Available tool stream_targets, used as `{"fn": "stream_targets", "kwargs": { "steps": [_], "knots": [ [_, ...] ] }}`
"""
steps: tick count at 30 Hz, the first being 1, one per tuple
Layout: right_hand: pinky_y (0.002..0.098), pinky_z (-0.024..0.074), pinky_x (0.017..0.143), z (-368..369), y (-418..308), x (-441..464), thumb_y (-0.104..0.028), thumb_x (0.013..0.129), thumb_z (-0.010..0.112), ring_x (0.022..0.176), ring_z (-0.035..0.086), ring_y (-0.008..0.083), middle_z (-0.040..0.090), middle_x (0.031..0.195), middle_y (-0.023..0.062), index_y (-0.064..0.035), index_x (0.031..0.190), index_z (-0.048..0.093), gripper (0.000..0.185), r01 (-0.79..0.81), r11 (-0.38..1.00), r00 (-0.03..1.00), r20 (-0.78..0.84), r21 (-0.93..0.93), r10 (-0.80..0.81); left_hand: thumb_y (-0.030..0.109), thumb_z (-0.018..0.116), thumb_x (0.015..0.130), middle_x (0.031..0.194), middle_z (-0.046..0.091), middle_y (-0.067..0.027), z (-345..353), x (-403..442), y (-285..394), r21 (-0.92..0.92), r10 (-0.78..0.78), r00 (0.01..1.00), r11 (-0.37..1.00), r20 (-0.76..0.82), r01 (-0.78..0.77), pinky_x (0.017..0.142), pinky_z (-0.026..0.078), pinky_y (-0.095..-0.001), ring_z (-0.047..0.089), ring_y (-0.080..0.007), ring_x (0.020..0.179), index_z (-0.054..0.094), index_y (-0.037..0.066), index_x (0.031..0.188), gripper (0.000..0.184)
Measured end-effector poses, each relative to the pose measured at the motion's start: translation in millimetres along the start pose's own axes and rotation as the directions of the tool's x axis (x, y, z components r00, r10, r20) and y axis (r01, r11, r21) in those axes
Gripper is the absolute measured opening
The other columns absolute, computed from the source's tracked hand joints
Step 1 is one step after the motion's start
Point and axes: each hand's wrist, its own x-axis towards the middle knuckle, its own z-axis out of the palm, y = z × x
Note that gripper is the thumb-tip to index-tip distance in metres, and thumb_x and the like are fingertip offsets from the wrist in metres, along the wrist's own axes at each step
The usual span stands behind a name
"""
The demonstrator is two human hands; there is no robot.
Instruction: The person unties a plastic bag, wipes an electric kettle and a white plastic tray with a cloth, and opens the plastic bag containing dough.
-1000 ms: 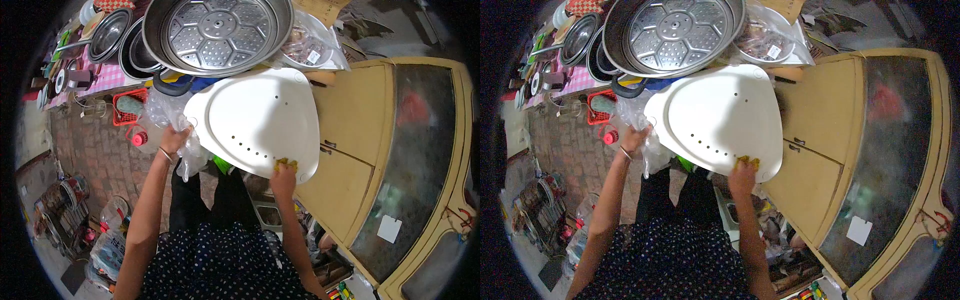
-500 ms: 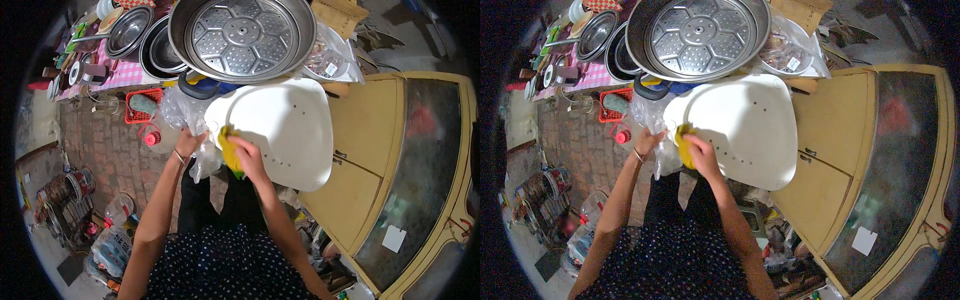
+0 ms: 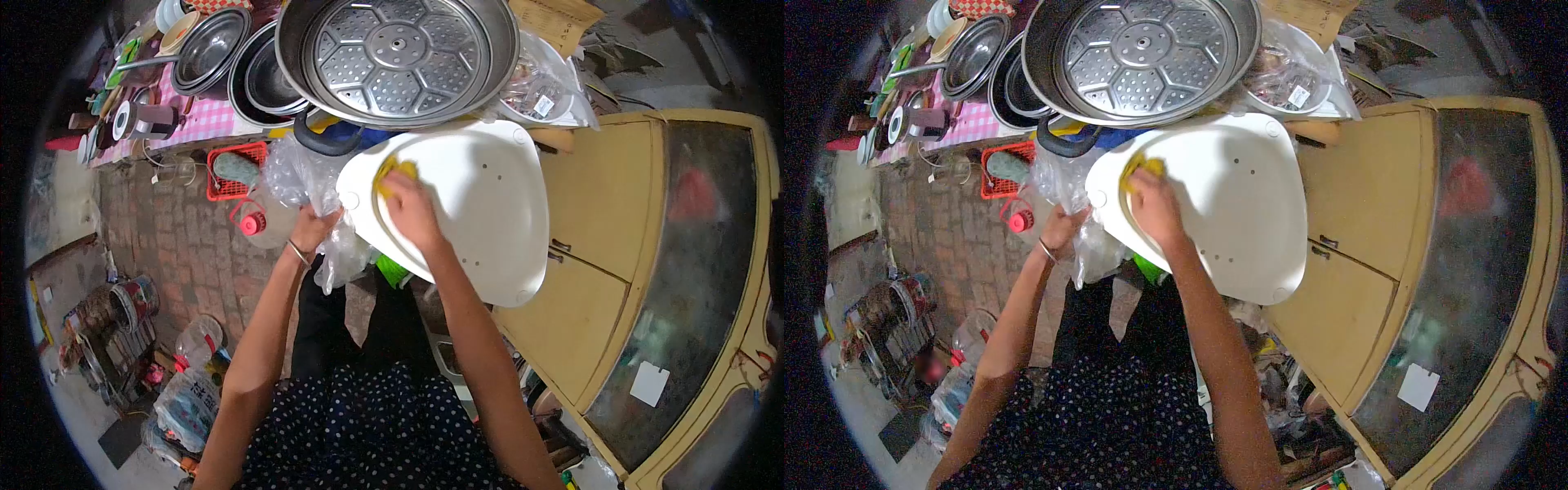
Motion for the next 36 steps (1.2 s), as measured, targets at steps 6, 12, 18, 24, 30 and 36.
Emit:
{"fn": "stream_targets", "kwargs": {
  "steps": [6, 12, 18, 24, 30, 36],
  "knots": [
    [0.0243, 0.0405, 0.055, -56.8, 31.9, -87.1, -0.007, 0.075, 0.045, 0.057, 0.051, 0.0142, 0.06, 0.072, 0.0088, -0.0051, 0.092, 0.061, 0.023, -0.264, 0.95, 0.74, 0.596, -0.169, 0.312, 0.007, 0.057, 0.079, 0.088, 0.058, -0.0017, 2.1, 3.4, -13.4, -0.061, 0.024, 0.999, 0.998, -0.023, -0.026, 0.065, 0.042, -0.0233, 0.052, -0.0093, 0.075, 0.056, 0.0, 0.099, 0.021],
    [0.0284, 0.0445, 0.078, -108.9, 47.8, -63.4, -0.005, 0.079, 0.045, 0.083, 0.056, 0.0152, 0.06, 0.096, 0.008, -0.0061, 0.103, 0.058, 0.028, -0.406, 0.855, 0.913, 0.17, 0.322, 0.37, 0.007, 0.057, 0.079, 0.088, 0.058, -0.004, 7.4, 2.1, -2.3, -0.085, 0.062, 0.998, 0.994, -0.024, -0.064, 0.062, 0.043, -0.0246, 0.053, -0.0101, 0.073, 0.054, -0.004, 0.097, 0.022],
    [0.0325, 0.0456, 0.073, -31.3, 27.5, 3.5, 0.001, 0.074, 0.047, 0.082, 0.056, 0.025, 0.06, 0.095, 0.0066, -0.0071, 0.097, 0.058, 0.027, 0.087, 0.974, 0.994, -0.042, -0.207, -0.098, 0.008, 0.057, 0.079, 0.09, 0.058, -0.0046, 3.3, 1.8, -1.3, -0.015, -0.016, 0.999, 1.0, -0.047, 0.015, 0.064, 0.043, -0.0237, 0.053, -0.0103, 0.075, 0.054, -0.005, 0.098, 0.023],
    [0.0331, 0.0446, 0.072, -64.5, 40.7, -98.0, 0.001, 0.074, 0.044, 0.08, 0.057, 0.0232, 0.061, 0.09, 0.0087, -0.0084, 0.093, 0.06, 0.027, -0.08, 0.997, 0.922, 0.381, 0.003, 0.073, 0.012, 0.059, 0.079, 0.091, 0.057, -0.0038, 4.4, -0.5, -1.2, 0.145, -0.061, 0.993, 0.987, -0.1, 0.075, 0.064, 0.043, -0.0253, 0.052, -0.0114, 0.075, 0.054, -0.002, 0.1, 0.026],
    [0.0354, 0.0449, 0.073, -102.2, 102.8, -120.8, -0.003, 0.074, 0.05, 0.079, 0.056, 0.0244, 0.059, 0.09, 0.0148, -0.001, 0.094, 0.059, 0.021, -0.441, 0.821, 0.774, -0.31, 0.362, 0.552, 0.01, 0.058, 0.079, 0.098, 0.057, -0.0063, 2.4, 2.8, -7.5, 0.036, -0.03, 0.999, 0.999, -0.045, 0.032, 0.072, 0.044, -0.0277, 0.053, -0.0148, 0.085, 0.051, -0.002, 0.106, 0.031],
    [0.0349, 0.0412, 0.084, -3.4, 33.9, -51.5, 0.011, 0.068, 0.047, 0.096, 0.052, 0.0267, 0.056, 0.1, 0.0133, 0.001, 0.092, 0.059, 0.029, -0.166, 0.985, 0.93, -0.326, 0.041, 0.17, 0.007, 0.056, 0.079, 0.1, 0.056, -0.0075, -1.3, 6.1, -11.4, -0.008, -0.013, 0.998, 1.0, -0.056, 0.013, 0.077, 0.043, -0.0286, 0.053, -0.0162, 0.088, 0.049, -0.004, 0.106, 0.03]
  ]
}}
